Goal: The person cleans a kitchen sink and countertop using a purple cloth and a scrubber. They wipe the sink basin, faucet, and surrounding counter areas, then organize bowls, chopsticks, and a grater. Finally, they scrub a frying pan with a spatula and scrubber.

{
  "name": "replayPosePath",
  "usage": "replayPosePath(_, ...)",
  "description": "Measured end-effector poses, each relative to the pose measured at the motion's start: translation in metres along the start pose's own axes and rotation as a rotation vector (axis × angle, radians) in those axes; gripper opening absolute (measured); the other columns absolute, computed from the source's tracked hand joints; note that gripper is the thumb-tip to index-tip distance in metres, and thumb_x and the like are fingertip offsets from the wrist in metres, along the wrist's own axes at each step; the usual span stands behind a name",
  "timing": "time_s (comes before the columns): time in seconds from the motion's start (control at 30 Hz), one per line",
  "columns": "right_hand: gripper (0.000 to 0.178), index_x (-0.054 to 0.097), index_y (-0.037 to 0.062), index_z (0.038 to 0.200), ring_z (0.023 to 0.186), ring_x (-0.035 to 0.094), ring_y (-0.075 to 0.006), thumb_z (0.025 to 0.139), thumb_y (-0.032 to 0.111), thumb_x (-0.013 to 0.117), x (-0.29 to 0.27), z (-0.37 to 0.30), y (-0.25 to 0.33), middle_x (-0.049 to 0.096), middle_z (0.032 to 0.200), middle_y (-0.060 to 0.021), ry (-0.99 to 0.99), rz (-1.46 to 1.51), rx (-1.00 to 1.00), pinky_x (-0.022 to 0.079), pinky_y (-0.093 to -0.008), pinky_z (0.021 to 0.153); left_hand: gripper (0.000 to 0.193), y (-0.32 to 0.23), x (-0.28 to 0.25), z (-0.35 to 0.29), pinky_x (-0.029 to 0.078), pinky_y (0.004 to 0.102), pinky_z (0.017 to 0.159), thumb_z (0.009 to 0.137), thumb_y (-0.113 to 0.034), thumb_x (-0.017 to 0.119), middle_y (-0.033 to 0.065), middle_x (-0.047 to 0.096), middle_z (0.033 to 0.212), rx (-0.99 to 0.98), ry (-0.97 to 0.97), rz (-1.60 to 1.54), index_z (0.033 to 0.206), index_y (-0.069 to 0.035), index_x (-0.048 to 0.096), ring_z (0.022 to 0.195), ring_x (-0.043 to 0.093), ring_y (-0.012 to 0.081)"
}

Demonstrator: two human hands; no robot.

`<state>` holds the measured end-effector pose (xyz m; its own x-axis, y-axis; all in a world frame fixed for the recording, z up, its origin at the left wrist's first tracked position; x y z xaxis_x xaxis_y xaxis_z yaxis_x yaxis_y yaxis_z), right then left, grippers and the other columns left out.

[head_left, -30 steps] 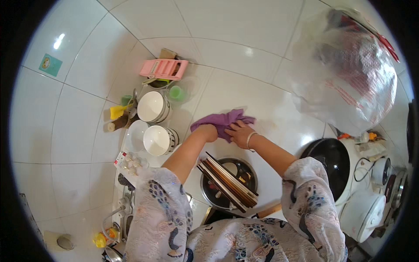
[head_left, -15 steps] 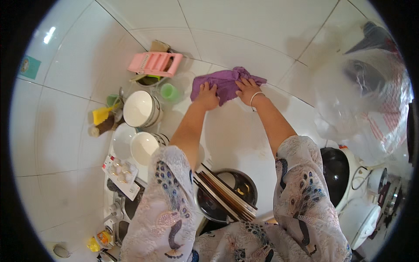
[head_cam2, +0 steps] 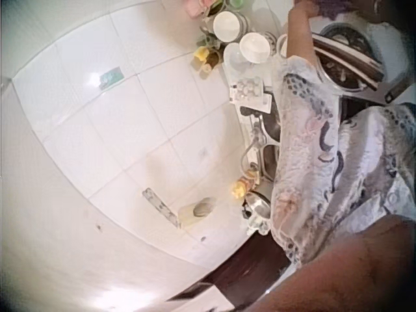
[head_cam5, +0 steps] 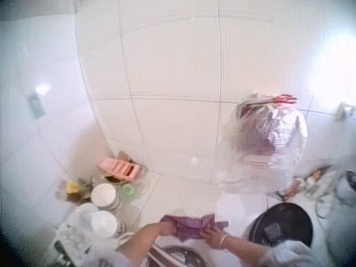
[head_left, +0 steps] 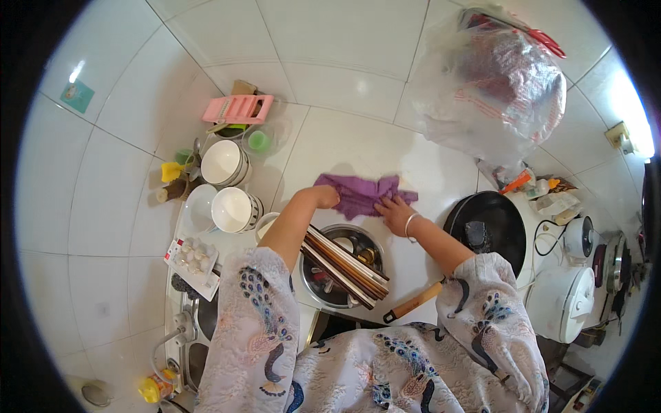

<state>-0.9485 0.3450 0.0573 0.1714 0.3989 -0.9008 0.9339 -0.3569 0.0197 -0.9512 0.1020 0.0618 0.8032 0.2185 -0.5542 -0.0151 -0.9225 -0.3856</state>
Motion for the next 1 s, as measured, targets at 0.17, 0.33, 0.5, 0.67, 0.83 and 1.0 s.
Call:
replayPosePath(0.17,0.039,0.052,0.0096,0.122,0.105,0.052,-0.037,0.083,0.014,0.052,-0.024,-0.019,-0.01,0.052,0.121,-0.0158,-0.244,0.607,0.144,0.042,-0.04,0.091,0.041,-0.009,0.012,-0.029,0.036,0.0362,0.098,0.09,-0.029,0.044,0.0181,0.052,0.125,0.052,-0.246,-0.206,0.12,-0.002,0.055,0.116,0.048,0.0323)
replayPosePath(0.33,0.042,0.046,0.0128,0.129,0.122,0.039,-0.0362,0.087,0.019,0.048,-0.017,-0.002,-0.007,0.04,0.135,-0.0149,-0.192,0.574,0.285,0.035,-0.041,0.1,0.045,-0.018,0.027,-0.037,0.033,0.0365,0.102,0.09,-0.031,0.043,0.017,0.046,0.131,-0.024,-0.3,-0.169,0.125,-0.002,0.05,0.121,0.043,0.0314)
replayPosePath(0.5,0.054,0.035,0.0174,0.137,0.131,0.025,-0.0359,0.086,0.024,0.05,-0.022,0.015,0.015,0.028,0.143,-0.013,-0.099,0.438,0.318,0.026,-0.0497,0.104,0.053,-0.009,0.031,-0.03,0.026,0.0357,0.106,0.09,-0.034,0.042,0.0183,0.033,0.14,-0.131,-0.318,-0.121,0.133,-0.003,0.039,0.13,0.031,0.0306)
replayPosePath(0.67,0.056,0.034,0.0144,0.137,0.128,0.027,-0.0402,0.085,0.025,0.052,-0.045,0.054,0.011,0.029,0.142,-0.0165,-0.135,0.44,0.292,0.026,-0.047,0.105,0.062,0.006,0.019,-0.041,0.02,0.0402,0.11,0.088,-0.034,0.046,0.0219,0.021,0.145,-0.235,-0.38,-0.127,0.138,-0.001,0.029,0.134,0.02,0.0364)
replayPosePath(0.83,0.058,0.027,0.0187,0.141,0.133,0.018,-0.0387,0.088,0.03,0.048,-0.059,0.121,-0.007,0.021,0.147,-0.0133,-0.081,0.452,0.325,0.021,-0.0494,0.107,0.064,0.063,0.002,-0.015,0.023,0.0436,0.109,0.086,-0.031,0.052,0.0187,0.016,0.147,-0.268,-0.506,-0.145,0.138,-0.004,0.028,0.135,0.018,0.0377)
replayPosePath(1.0,0.061,0.02,0.0211,0.143,0.135,0.014,-0.0368,0.09,0.034,0.045,-0.102,0.175,-0.025,0.016,0.149,-0.0115,-0.016,0.369,0.443,0.019,-0.053,0.107,0.066,0.097,-0.021,-0.006,0.024,0.0435,0.108,0.083,-0.029,0.056,0.0179,0.019,0.147,-0.25,-0.665,-0.183,0.138,-0.005,0.028,0.135,0.018,0.0371)
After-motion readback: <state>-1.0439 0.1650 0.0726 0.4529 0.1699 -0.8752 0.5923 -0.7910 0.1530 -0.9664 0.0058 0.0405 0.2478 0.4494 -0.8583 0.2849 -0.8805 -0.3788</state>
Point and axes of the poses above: each hand's wrist, its own z-axis towards the middle knuckle, its own x-axis out of the palm, y = z × x, the point moved 3 cm from there along z, towards the middle knuckle
